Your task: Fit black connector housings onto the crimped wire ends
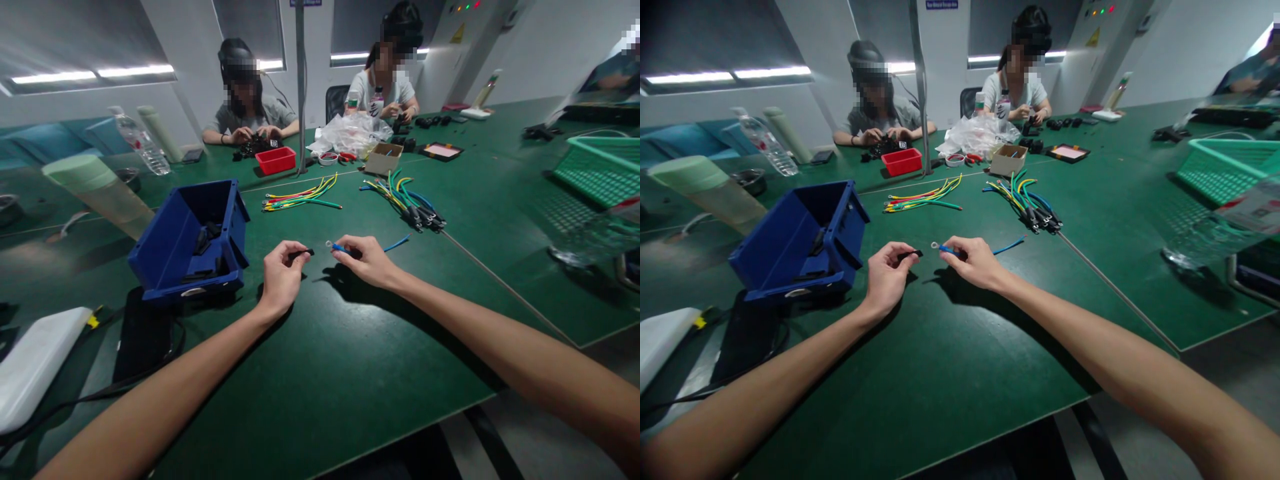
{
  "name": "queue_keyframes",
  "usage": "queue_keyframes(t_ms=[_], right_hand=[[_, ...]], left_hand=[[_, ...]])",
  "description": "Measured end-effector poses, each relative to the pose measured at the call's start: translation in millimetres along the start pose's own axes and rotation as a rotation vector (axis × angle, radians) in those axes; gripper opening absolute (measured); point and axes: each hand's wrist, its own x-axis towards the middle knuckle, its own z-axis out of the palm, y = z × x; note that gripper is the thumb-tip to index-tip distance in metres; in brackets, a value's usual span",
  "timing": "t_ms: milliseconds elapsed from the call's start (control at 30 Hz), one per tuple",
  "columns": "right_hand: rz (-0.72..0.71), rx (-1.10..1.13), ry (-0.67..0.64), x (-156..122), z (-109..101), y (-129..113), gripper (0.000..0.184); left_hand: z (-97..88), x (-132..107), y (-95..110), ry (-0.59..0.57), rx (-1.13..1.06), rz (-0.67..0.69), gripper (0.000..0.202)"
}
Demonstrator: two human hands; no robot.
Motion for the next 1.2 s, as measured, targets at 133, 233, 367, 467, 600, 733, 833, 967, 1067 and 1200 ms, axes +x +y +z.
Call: queue_keyframes(t_ms=[133,233,367,467,600,733,833,967,1067,1200], right_hand=[[0.000,-0.018,-0.082,-0.4,-2.0,-4.7,0.030],[0.001,-0.062,-0.101,-0.3,-2.7,-5.6,0.036],[0.022,-0.151,-0.114,0.4,-2.9,-4.4,0.036],[0.037,-0.219,-0.139,1.0,-3.3,-3.4,0.039],[0.050,-0.259,-0.166,1.1,-3.6,-2.8,0.038],[0.051,-0.274,-0.177,0.8,-3.9,-2.8,0.037],[0.049,-0.287,-0.185,0.9,-4.1,-3.7,0.038],[0.048,-0.300,-0.199,1.0,-4.4,-6.3,0.037],[0.056,-0.304,-0.191,1.0,-4.9,-8.4,0.033],[0.061,-0.317,-0.180,0.5,-5.2,-9.5,0.030]], left_hand=[[-0.3,-0.6,0.8,-0.006,-0.002,-0.008,0.012],[-1.1,-0.8,0.8,-0.034,-0.010,0.003,0.013],[-1.1,-0.4,-0.6,-0.056,-0.046,0.001,0.013],[-0.3,-0.4,-1.5,-0.064,-0.059,-0.003,0.011],[0.0,-1.3,-2.8,-0.091,-0.030,-0.001,0.012],[-0.5,-1.9,-4.5,-0.115,0.002,-0.001,0.013],[-0.7,-1.9,-5.6,-0.134,0.011,0.007,0.012],[-0.5,-2.2,-5.9,-0.149,0.016,0.016,0.010],[-0.2,-2.4,-5.4,-0.159,0.027,0.018,0.010],[-0.1,-2.0,-4.6,-0.173,0.059,0.022,0.009]])
